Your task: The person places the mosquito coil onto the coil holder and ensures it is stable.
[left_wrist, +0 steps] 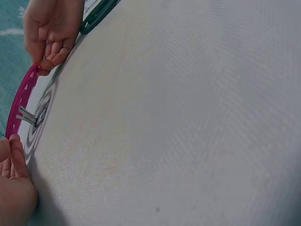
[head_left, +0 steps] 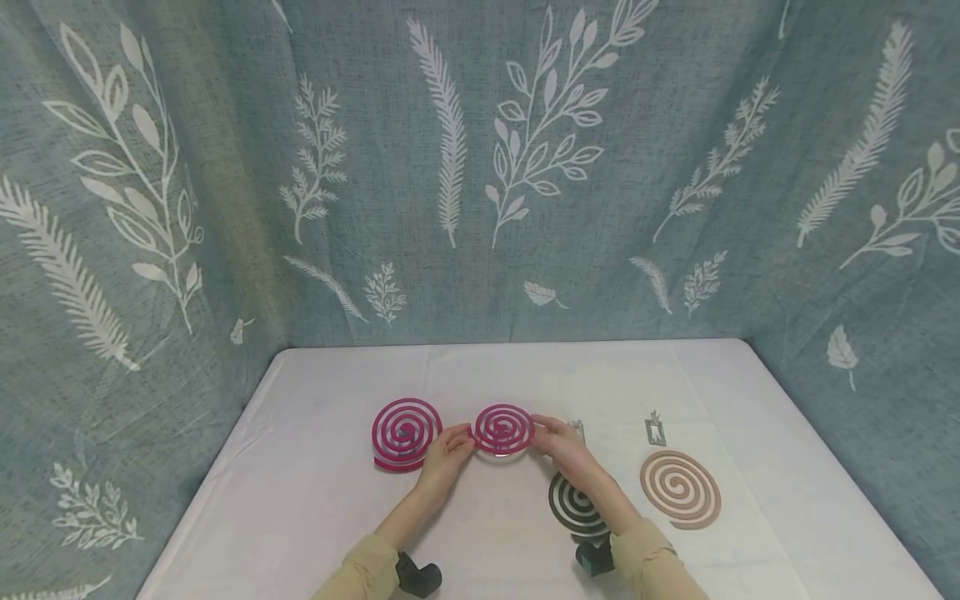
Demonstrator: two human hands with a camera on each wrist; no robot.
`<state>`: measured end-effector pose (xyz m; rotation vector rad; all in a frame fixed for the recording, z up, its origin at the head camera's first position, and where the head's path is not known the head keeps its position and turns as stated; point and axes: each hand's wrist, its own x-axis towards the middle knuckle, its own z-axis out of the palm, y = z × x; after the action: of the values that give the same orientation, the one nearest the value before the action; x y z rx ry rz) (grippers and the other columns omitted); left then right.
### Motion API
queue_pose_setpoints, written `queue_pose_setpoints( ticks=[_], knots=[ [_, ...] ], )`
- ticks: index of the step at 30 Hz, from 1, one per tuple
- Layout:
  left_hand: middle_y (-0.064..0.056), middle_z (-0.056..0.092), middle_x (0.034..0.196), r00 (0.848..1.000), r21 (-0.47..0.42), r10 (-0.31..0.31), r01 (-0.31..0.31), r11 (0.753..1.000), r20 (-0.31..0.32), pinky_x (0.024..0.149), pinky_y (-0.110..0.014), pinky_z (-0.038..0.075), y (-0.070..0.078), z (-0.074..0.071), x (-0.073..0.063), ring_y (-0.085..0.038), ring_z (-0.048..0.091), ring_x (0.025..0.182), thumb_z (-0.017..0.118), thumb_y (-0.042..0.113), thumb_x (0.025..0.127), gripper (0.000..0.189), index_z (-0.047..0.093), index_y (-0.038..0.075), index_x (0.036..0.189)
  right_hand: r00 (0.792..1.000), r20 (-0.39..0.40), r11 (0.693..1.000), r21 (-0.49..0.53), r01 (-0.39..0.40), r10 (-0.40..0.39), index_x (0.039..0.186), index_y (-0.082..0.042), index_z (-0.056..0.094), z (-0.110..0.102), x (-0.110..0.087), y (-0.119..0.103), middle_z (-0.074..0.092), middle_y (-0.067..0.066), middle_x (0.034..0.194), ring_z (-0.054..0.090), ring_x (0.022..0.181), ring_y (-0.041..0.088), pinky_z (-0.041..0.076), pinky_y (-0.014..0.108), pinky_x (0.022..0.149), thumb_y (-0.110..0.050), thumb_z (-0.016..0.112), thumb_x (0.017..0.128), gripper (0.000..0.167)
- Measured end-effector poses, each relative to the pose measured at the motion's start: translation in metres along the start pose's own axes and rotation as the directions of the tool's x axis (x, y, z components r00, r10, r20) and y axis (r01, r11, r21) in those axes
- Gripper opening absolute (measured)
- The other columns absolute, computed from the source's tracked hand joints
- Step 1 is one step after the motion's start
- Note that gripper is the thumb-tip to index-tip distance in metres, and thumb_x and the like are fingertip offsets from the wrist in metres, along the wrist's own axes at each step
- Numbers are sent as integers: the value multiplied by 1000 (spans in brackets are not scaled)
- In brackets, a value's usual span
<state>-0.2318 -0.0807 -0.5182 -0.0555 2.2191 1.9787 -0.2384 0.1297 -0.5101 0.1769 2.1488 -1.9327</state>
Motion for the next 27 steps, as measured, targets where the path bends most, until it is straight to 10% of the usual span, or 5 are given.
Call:
queue_pose_setpoints(
  ticks=[12, 27],
  knots=[
    [-19, 63, 109, 1000, -24, 28, -27, 999, 12, 93, -25, 50, 0, -2, 0, -10, 59, 99, 54, 10, 95, 41, 47, -9, 131, 1000, 5, 1000, -21, 0, 0, 137, 5, 43, -1, 2, 1, 61, 22, 121, 59, 106, 23, 42, 48, 102, -9, 56, 87, 54],
    [-22, 62, 110, 1000, -7, 16, -16, 1000, 12, 95, -30, 49, -1, -1, 2, -16, 59, 102, 54, 10, 95, 42, 47, -9, 131, 1000, 6, 1000, -17, 2, -2, 137, 6, 41, 0, 0, 0, 59, 23, 121, 57, 100, 20, 44, 45, 99, -8, 54, 87, 53]
  ],
)
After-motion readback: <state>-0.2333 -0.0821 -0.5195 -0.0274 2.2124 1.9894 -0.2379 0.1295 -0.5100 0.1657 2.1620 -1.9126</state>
